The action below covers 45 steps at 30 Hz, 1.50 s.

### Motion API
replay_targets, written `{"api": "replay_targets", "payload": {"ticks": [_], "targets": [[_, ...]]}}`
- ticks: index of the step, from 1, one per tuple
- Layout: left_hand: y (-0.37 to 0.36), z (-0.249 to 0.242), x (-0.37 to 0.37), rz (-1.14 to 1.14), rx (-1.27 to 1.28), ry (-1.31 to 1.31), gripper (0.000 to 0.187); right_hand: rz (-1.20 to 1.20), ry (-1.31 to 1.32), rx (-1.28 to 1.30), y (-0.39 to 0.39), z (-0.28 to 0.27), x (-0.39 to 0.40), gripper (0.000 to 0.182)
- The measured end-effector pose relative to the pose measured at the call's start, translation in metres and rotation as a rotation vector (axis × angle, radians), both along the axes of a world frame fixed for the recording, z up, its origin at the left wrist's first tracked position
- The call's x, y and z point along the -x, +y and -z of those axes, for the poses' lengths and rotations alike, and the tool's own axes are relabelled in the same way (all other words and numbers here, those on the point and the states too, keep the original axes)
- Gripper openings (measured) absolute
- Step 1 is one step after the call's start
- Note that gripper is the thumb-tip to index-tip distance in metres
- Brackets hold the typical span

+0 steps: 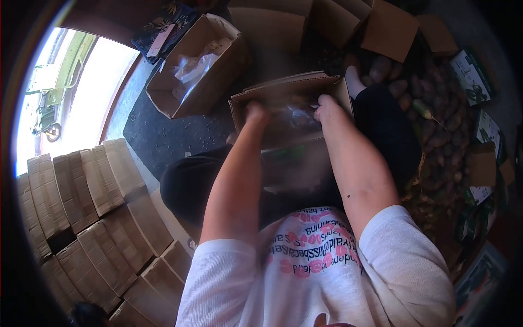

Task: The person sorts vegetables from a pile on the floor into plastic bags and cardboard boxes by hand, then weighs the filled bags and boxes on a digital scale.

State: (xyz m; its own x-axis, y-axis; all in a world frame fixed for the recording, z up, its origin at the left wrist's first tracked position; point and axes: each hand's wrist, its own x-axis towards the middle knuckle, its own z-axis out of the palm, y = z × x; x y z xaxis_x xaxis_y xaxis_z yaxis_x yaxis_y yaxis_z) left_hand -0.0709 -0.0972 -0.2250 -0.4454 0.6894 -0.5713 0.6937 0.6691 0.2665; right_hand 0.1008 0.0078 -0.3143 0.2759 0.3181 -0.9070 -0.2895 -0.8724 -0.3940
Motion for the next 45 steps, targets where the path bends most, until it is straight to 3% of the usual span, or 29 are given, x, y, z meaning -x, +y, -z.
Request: {"api": "replay_targets", "payload": {"ticks": [2,4,7,8,11,14,15,16,18,21,24,26,31,34,37,41,45], "targets": [[0.004,0.002,0.002,0.205,0.109,0.033,0.033,-0.011,-0.051,0.029,-0.005,-0.032,0.008,0.028],[0.009,-0.016,0.005,0.458,0.210,0.063,0.034,-0.027,-0.006,-0.024,-0.006,-0.014,0.006,0.027],[-0.009,-0.008,0.003,0.230,0.052,-0.069,0.040,-0.151,-0.054,-0.002,0.001,0.025,-0.001,0.030],[-0.014,-0.007,0.000,0.264,0.072,-0.081,0.044,-0.215,-0.089,0.021,0.004,0.037,-0.002,0.032],[-0.022,-0.016,-0.010,0.402,0.153,-0.052,0.051,-0.897,-0.341,-0.137,-0.010,-0.062,0.003,0.035],[-0.016,-0.018,-0.014,0.580,0.216,0.105,0.050,-1.479,-0.630,-0.299,-0.023,-0.115,-0.003,0.038],[-0.016,-0.015,-0.013,0.615,0.198,0.141,0.048,-1.568,-0.745,-0.352,-0.037,-0.144,-0.002,0.034],[-0.017,-0.023,-0.013,0.652,0.179,0.178,0.047,-1.648,-0.957,-0.659,-0.053,-0.147,-0.008,0.020],[-0.018,-0.053,-0.010,0.573,0.150,0.024,0.039,-1.593,-1.252,-1.275,-0.073,-0.159,-0.018,0.007],[-0.033,-0.069,-0.003,0.412,-0.137,0.088,0.031,-1.686,-1.366,-1.509,-0.087,-0.179,-0.026,0.004],[-0.050,-0.125,-0.001,0.295,-0.341,0.194,0.031,-1.758,-1.384,-1.572,-0.096,-0.194,-0.030,0.006],[-0.058,-0.136,0.012,0.256,-0.313,0.194,0.042,-1.761,-1.376,-1.621,-0.099,-0.198,-0.031,0.005],[-0.082,-0.117,0.034,0.081,-0.600,0.233,0.039,-1.812,-1.321,-1.511,-0.104,-0.206,-0.031,0.008],[-0.088,-0.104,0.037,0.017,-0.446,0.195,0.041,-1.768,-1.368,-1.542,-0.097,-0.198,-0.036,0.012],[-0.089,-0.091,0.036,0.069,-0.422,0.132,0.046,-1.538,-1.585,-1.784,-0.075,-0.187,-0.042,0.016],[-0.081,-0.090,0.024,0.100,-0.632,0.310,0.047,-1.828,-1.498,-1.531,-0.071,-0.177,-0.047,0.015],[-0.064,-0.108,0.009,0.298,-0.835,0.511,0.052,-2.014,-1.366,-1.486,-0.069,-0.177,-0.042,0.012]]}}
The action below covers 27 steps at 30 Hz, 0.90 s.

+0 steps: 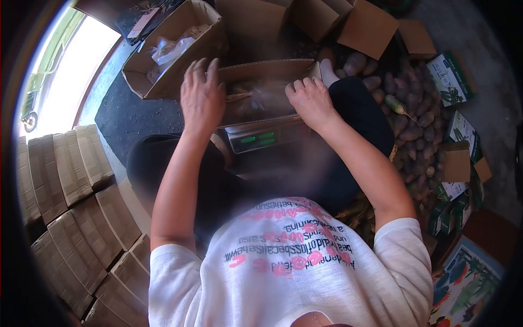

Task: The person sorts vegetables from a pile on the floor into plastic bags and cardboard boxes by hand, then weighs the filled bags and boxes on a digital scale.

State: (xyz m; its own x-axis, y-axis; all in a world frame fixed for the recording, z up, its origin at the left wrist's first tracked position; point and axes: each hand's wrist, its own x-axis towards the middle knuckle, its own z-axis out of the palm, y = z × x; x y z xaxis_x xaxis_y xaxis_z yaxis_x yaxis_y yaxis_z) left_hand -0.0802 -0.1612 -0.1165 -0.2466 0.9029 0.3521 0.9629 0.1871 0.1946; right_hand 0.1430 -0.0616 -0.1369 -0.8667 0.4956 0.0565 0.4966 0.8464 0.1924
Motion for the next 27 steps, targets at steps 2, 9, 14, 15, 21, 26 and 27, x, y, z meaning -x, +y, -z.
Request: {"api": "replay_targets", "payload": {"ticks": [2,9,14,15,21,26,27], "targets": [[0.011,0.000,-0.012,0.108,0.001,0.007,0.043,-0.079,-0.007,0.045,0.003,0.003,-0.001,0.011],[0.034,0.006,-0.065,0.274,-0.039,0.010,0.027,0.067,-0.031,0.117,-0.010,-0.007,0.012,0.015],[0.032,0.006,-0.079,0.326,0.071,0.026,0.026,0.106,0.051,0.132,-0.015,-0.008,0.011,0.012],[0.031,0.007,-0.080,0.334,0.086,0.017,0.026,0.121,0.065,0.142,-0.016,-0.007,0.010,0.012],[0.028,0.010,-0.082,0.336,0.141,-0.002,0.026,0.122,0.090,0.180,-0.017,-0.002,0.012,0.012],[0.028,0.025,-0.079,0.323,0.018,-0.023,0.019,0.117,0.134,0.150,-0.018,0.013,0.013,0.012],[0.025,0.020,-0.078,0.311,0.076,-0.044,0.022,0.128,0.161,0.153,-0.019,0.011,0.015,0.012]]}}
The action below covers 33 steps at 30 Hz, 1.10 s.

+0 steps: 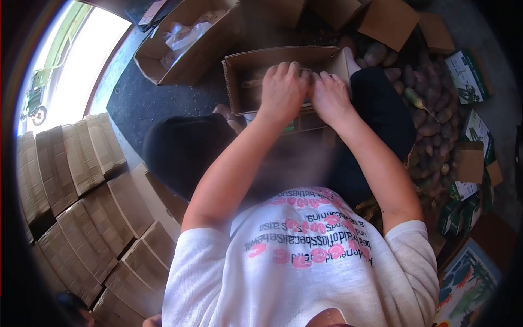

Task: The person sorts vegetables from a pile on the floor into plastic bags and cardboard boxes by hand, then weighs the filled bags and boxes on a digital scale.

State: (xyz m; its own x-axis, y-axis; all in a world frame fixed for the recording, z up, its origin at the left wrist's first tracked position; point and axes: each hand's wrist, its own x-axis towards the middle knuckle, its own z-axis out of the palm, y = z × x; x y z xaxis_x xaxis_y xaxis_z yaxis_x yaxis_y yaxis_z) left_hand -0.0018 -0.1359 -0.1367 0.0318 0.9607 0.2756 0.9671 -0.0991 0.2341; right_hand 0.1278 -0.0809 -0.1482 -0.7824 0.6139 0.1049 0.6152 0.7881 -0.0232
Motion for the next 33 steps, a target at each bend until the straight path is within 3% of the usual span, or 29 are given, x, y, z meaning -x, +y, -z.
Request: {"api": "replay_targets", "payload": {"ticks": [11,14,15,18,22,33], "targets": [[-0.025,-0.012,0.021,-0.047,-0.055,-0.244,0.022,-0.066,-0.080,-0.123,-0.006,-0.009,0.004,0.006],[-0.043,-0.016,0.020,0.070,-0.130,-0.338,0.030,-0.078,-0.050,-0.102,-0.008,-0.011,0.004,0.006],[-0.049,-0.022,0.017,0.138,-0.149,-0.340,0.042,-0.093,-0.030,-0.091,-0.009,-0.013,0.004,0.006],[-0.060,-0.023,0.008,0.378,-0.229,-0.387,0.049,-0.135,-0.005,-0.112,-0.010,-0.017,0.007,0.005],[-0.062,-0.025,-0.001,0.500,-0.326,-0.295,0.051,-0.231,0.129,-0.196,-0.012,-0.027,0.012,0.006],[-0.060,-0.027,-0.011,0.398,-0.225,-0.278,0.057,-0.234,0.103,-0.177,-0.017,-0.021,0.018,0.007]]}}
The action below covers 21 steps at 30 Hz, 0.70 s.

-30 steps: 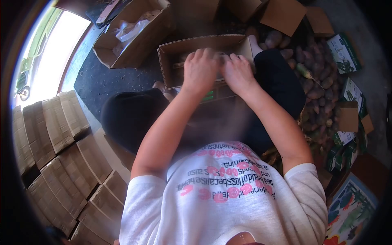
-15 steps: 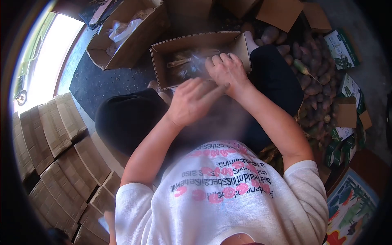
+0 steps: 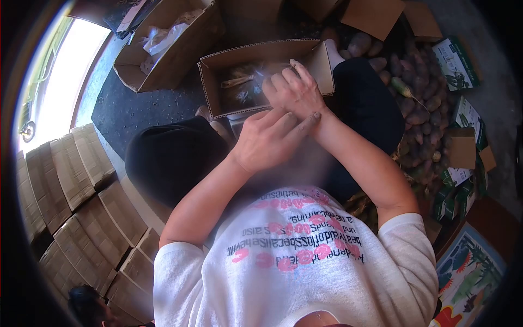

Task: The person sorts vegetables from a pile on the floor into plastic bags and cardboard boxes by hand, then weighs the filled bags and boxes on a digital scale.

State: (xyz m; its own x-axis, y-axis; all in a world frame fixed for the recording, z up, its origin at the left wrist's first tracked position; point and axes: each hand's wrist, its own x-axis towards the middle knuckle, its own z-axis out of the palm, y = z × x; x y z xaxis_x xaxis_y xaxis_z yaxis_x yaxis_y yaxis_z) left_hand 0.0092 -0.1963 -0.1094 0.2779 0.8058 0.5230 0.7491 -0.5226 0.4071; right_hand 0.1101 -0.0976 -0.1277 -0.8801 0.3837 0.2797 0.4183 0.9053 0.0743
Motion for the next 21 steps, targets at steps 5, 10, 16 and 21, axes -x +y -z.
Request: {"api": "replay_targets", "payload": {"ticks": [5,10,16,21], "targets": [[0.000,0.001,0.000,0.006,0.034,-0.013,0.056,0.022,-0.054,0.072,-0.002,0.003,0.000,0.010],[0.003,-0.014,0.019,-0.110,0.082,-0.111,0.046,0.021,0.010,0.049,0.004,0.003,-0.001,0.008],[0.020,-0.053,0.109,-0.488,0.286,0.016,0.026,0.044,-0.079,-0.029,0.015,0.003,-0.013,0.007],[0.041,-0.055,0.177,-0.496,0.703,0.400,0.025,0.140,-0.125,0.019,0.032,-0.012,-0.018,0.024]]}}
